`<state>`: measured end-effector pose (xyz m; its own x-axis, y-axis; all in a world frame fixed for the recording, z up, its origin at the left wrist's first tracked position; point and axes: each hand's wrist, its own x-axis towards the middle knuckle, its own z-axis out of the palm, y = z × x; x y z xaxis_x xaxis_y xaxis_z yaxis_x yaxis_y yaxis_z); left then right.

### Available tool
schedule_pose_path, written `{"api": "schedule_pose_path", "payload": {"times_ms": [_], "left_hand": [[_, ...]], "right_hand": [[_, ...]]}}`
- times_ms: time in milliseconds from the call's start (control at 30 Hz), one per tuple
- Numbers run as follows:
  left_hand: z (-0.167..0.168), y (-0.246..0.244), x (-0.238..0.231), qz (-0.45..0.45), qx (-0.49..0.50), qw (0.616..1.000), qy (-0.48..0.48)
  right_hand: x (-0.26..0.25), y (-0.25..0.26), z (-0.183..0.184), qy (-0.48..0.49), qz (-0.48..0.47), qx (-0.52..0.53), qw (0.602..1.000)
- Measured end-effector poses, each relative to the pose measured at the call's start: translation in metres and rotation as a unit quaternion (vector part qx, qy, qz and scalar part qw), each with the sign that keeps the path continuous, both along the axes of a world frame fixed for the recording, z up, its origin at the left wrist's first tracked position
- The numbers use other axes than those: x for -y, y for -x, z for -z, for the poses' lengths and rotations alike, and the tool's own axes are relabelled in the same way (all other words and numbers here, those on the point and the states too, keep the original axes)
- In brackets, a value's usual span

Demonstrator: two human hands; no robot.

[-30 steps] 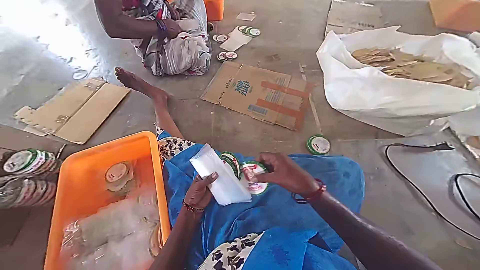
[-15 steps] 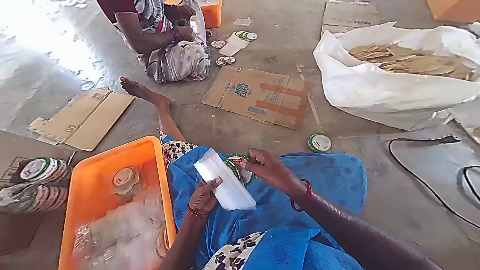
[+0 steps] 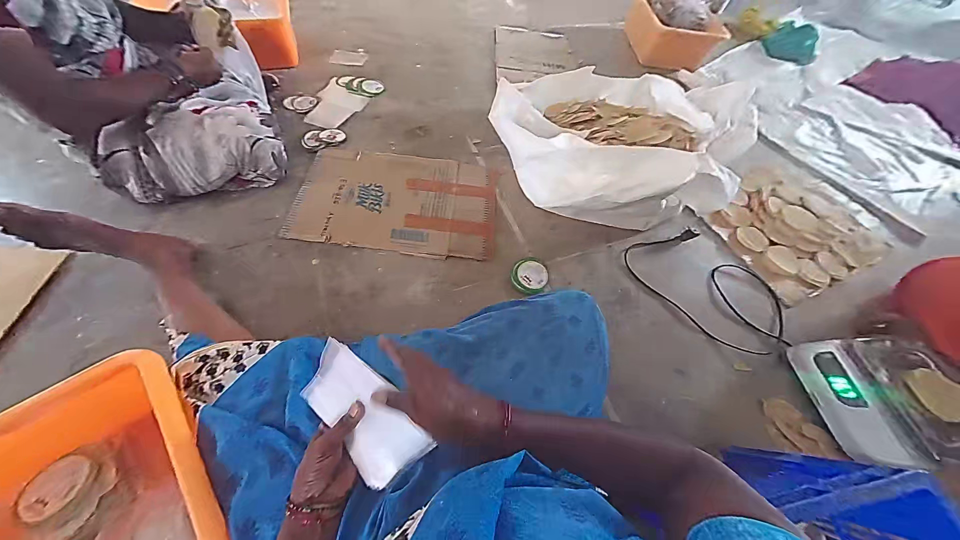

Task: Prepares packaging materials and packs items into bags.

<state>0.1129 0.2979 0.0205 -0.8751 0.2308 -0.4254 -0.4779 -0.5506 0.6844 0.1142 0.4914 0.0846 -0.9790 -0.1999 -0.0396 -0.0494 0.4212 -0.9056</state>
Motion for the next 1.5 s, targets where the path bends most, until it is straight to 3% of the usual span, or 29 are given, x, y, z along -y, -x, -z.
{"api": "schedule_pose_path", "payload": {"times_ms": [67,167,267,333,533,867,1000,1267,1433,1500], "left_hand": [[-0.001,0.005,0.007,-0.009,0.011,0.998,0.058],[-0.002,0.016,0.038,-0.031,-0.028,0.992,0.123],[0.005,0.026,0.077,-0.054,-0.067,0.981,0.176],[0.015,0.029,0.095,-0.051,-0.079,0.979,0.181],[0.028,0.032,0.094,-0.051,-0.067,0.981,0.175],[0.031,0.041,0.089,-0.063,-0.064,0.982,0.165],[0.031,0.042,0.086,-0.075,-0.053,0.977,0.193],[0.029,0.041,0.086,-0.078,-0.059,0.979,0.177],[0.031,0.041,0.085,-0.083,-0.051,0.980,0.176],[0.029,0.041,0.084,-0.090,-0.046,0.979,0.179]], "right_hand": [[-0.053,0.038,0.026,-0.087,0.110,0.014,0.990],[-0.181,0.100,0.075,-0.265,0.218,0.106,0.933],[-0.289,0.129,0.126,-0.393,0.235,0.214,0.863],[-0.319,0.135,0.145,-0.418,0.215,0.251,0.846],[-0.324,0.141,0.151,-0.428,0.230,0.284,0.827],[-0.339,0.139,0.156,-0.425,0.222,0.297,0.826],[-0.333,0.135,0.151,-0.361,0.246,0.302,0.847],[-0.343,0.134,0.150,-0.307,0.273,0.324,0.852],[-0.330,0.127,0.123,-0.183,0.383,0.158,0.891],[-0.317,0.127,0.116,-0.203,0.410,0.109,0.882]]}}
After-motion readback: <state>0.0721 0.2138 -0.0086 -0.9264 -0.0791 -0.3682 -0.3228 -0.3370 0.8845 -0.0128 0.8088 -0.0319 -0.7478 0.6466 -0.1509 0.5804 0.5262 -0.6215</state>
